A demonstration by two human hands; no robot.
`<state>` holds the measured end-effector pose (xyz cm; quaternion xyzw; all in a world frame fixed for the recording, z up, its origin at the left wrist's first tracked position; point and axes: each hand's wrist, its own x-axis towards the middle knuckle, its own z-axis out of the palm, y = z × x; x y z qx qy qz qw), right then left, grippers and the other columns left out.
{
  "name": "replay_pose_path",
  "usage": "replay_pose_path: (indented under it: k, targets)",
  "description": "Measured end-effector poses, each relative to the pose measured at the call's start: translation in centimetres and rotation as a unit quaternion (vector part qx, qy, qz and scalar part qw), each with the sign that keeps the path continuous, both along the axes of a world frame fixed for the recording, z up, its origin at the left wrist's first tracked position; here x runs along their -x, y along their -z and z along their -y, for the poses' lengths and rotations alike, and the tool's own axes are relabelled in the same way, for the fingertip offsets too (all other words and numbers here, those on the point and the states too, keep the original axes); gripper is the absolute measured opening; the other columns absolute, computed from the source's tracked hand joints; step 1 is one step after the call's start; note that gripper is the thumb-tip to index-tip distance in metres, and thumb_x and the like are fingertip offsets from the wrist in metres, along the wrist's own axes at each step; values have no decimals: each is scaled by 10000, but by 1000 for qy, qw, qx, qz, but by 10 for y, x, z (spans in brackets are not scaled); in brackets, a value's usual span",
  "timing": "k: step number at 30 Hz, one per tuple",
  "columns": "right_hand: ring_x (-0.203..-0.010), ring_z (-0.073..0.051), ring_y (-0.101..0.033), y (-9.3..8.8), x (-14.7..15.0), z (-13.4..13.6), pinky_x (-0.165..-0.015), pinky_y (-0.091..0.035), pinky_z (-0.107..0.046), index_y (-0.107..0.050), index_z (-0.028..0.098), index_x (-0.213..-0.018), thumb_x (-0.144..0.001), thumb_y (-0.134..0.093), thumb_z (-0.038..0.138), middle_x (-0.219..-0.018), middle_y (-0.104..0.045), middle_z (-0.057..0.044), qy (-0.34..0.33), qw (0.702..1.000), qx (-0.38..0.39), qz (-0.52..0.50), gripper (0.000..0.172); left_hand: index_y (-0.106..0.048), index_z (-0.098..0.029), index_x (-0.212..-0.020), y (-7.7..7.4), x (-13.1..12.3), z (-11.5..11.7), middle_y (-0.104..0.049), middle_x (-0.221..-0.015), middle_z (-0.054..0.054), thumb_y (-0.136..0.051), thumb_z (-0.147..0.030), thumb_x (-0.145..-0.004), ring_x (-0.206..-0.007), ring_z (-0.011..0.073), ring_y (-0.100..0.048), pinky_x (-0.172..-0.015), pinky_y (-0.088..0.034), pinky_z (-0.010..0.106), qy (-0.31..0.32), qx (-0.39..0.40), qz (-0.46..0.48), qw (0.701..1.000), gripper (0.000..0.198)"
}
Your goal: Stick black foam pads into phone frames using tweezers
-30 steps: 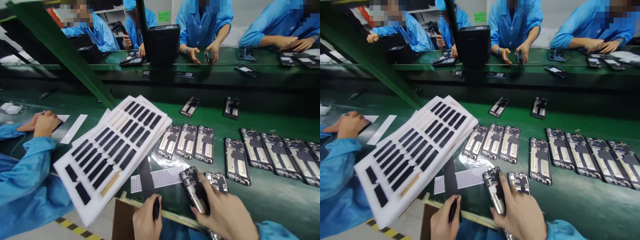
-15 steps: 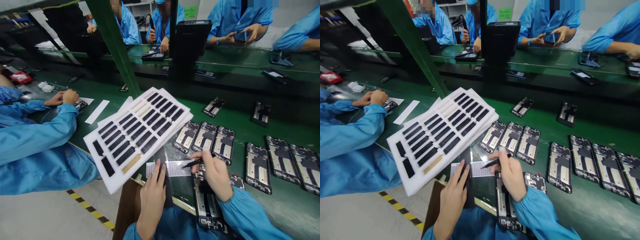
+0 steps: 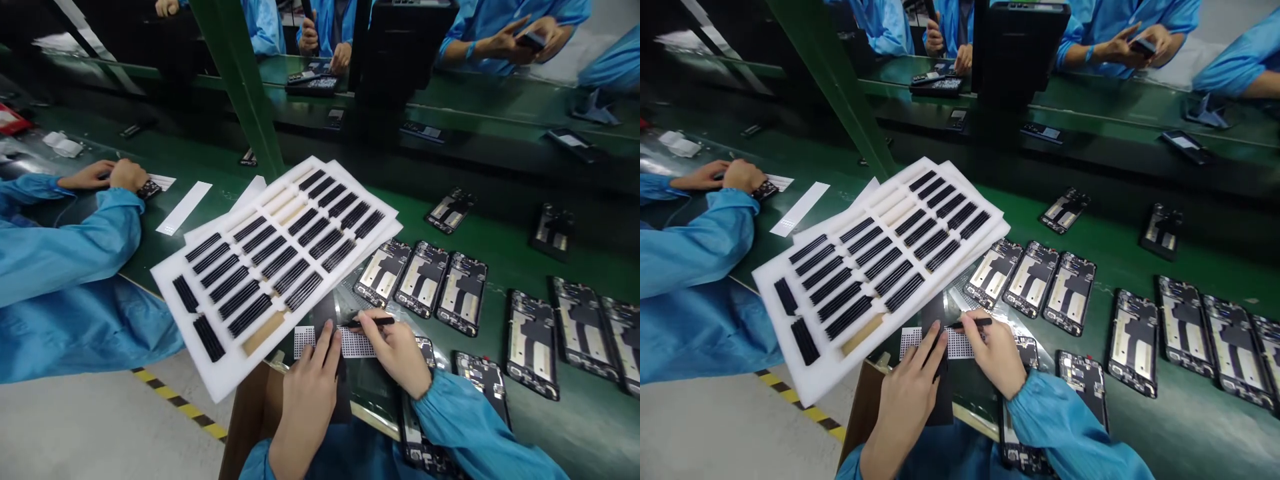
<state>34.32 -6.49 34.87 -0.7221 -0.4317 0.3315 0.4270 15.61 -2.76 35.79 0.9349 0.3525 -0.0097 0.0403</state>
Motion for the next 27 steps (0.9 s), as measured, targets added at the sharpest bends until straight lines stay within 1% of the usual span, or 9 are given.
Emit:
replay_pose_path:
  k: [5, 7, 8, 10, 12, 14, 16, 19, 27]
  targets:
    - [-811, -257, -773, -6, 1, -2, -778, -633, -355, -734, 185, -965, -969, -546, 530, -907, -790, -99, 38, 992, -16, -123, 393, -587, -226, -1396, 4, 2, -1, -493, -1533, 28, -499, -5, -869, -1024, 265, -710, -584, -617, 300, -18, 51, 38, 998, 578]
    - [-776, -248, -775, -20, 1, 4, -763, -644, -341, -746, 179, -941, -962, -567, 529, -874, -791, -100, 74, 982, -38, -168, 394, -589, -235, -1384, 2, 2, 1, -546, -1495, 55, -486, -45, -911, -1095, 280, -689, -705, -625, 336, -71, 122, 133, 981, 521]
    - [-765, -244, -775, -29, 1, 9, -752, -647, -330, -753, 182, -934, -962, -575, 521, -854, -791, -96, 91, 978, -48, -180, 384, -590, -240, -1372, -1, 2, 3, -597, -1444, 73, -506, -101, -939, -1092, 271, -689, -757, -618, 341, -120, 177, 202, 956, 462]
    - [-761, -238, -776, -46, 2, 22, -734, -653, -310, -766, 192, -932, -961, -594, 498, -864, -792, -92, 111, 974, -61, -189, 352, -599, -231, -1315, -11, -3, 7, -715, -1248, 106, -541, -287, -985, -885, 211, -722, -703, -599, 300, -237, 324, 346, 848, 340]
    - [-790, -240, -778, -60, 4, 35, -714, -659, -292, -781, 200, -926, -948, -622, 482, -937, -791, -100, 118, 974, -66, -182, 324, -607, -199, -1219, -26, -11, 13, -756, -981, 100, -486, -489, -1000, -551, 123, -616, -475, -493, 226, -319, 488, 454, 674, 383]
    - [-841, -240, -776, -66, 6, 45, -720, -661, -271, -794, 204, -919, -940, -638, 468, -1021, -781, -108, 115, 977, -64, -165, 307, -610, -167, -1117, -38, -21, 19, -714, -788, 65, -391, -581, -1007, -394, 65, -448, -367, -338, 189, -325, 606, 518, 509, 481]
    - [-866, -233, -774, -66, 7, 53, -745, -658, -263, -800, 211, -952, -948, -634, 449, -1064, -773, -107, 107, 980, -57, -160, 290, -617, -152, -1040, -46, -29, 24, -669, -703, 35, -381, -587, -1009, -366, 43, -399, -357, -280, 172, -295, 662, 552, 412, 496]
    - [-868, -230, -773, -61, 6, 59, -771, -658, -280, -796, 219, -1006, -957, -627, 431, -1102, -763, -107, 93, 979, -51, -173, 275, -625, -145, -991, -50, -37, 28, -655, -690, 21, -418, -541, -1016, -363, 33, -407, -357, -270, 164, -266, 686, 566, 372, 447]
    - [-866, -254, -774, -59, 8, 69, -748, -670, -323, -782, 207, -989, -957, -621, 440, -1108, -754, -119, 120, 973, -71, -185, 285, -646, -126, -1025, -59, -40, 35, -656, -727, 27, -454, -517, -1014, -399, 36, -431, -368, -298, 169, -268, 686, 555, 388, 436]
